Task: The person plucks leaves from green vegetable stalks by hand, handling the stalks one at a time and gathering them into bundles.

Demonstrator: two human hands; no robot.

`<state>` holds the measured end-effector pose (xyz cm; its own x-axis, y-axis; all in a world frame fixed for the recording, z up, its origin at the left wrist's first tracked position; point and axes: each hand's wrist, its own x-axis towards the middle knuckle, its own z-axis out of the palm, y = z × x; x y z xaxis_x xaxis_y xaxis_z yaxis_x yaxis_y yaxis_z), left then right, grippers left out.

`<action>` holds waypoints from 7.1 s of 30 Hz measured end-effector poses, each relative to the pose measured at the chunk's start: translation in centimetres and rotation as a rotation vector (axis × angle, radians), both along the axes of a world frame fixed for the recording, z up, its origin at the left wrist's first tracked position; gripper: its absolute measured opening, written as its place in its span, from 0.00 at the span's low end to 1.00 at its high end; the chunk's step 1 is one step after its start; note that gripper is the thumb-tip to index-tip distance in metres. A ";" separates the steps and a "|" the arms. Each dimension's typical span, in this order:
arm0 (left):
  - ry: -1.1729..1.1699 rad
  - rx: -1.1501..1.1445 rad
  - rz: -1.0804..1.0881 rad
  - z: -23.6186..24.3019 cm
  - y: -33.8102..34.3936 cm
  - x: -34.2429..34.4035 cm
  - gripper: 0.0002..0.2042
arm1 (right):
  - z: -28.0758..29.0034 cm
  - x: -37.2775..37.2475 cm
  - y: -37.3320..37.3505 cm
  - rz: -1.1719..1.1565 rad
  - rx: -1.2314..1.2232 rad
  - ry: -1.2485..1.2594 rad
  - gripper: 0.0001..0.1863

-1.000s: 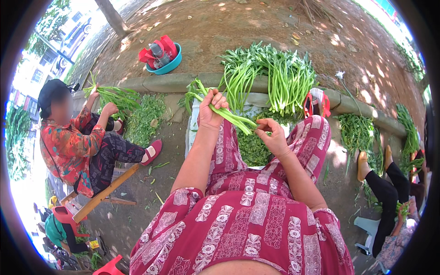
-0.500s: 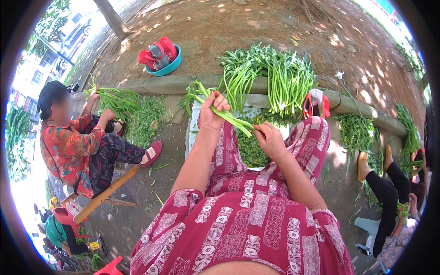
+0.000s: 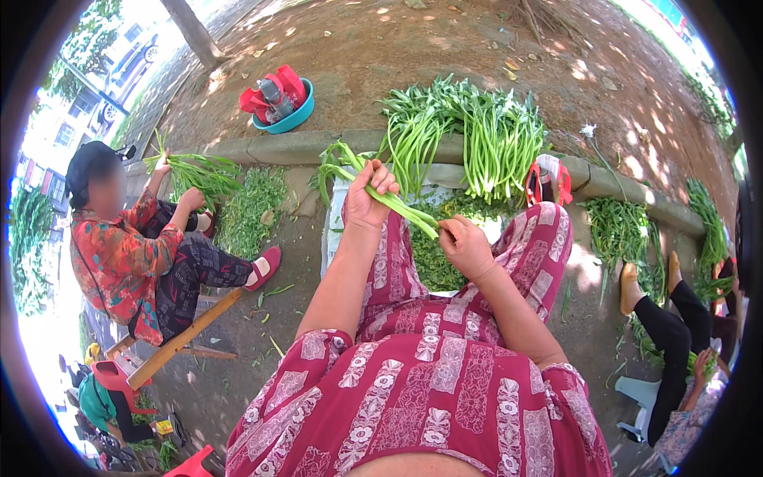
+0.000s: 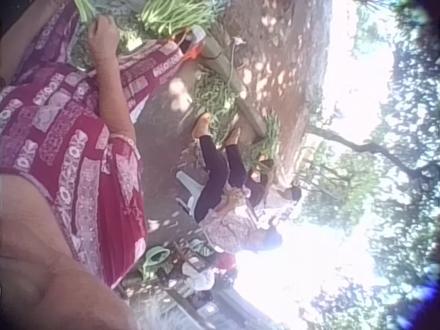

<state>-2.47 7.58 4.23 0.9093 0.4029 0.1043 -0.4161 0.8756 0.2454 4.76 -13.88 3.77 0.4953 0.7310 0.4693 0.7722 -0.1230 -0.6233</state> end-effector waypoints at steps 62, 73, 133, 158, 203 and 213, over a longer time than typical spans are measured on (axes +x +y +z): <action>-0.065 -0.069 0.000 0.0 0.0 -0.3 0.09 | 0.2 0.5 -0.4 0.257 0.064 1.166 0.10; -0.039 -0.055 0.000 0.0 -0.2 -0.3 0.09 | 0.2 0.3 -0.2 0.219 0.063 1.211 0.08; -0.046 0.002 -0.005 0.2 -0.1 -0.2 0.09 | 0.9 -0.2 -0.2 0.095 0.036 0.122 0.07; -0.134 -0.150 -0.048 0.3 0.2 -0.5 0.10 | -1.5 0.3 -0.2 -0.117 0.158 1.182 0.10; -0.044 0.005 -0.076 0.1 -0.3 -0.4 0.10 | -0.2 -0.3 0.1 0.163 -0.023 0.786 0.07; -0.036 0.019 -0.067 0.1 -0.5 -0.3 0.09 | -0.3 -0.8 0.6 0.046 0.041 1.164 0.06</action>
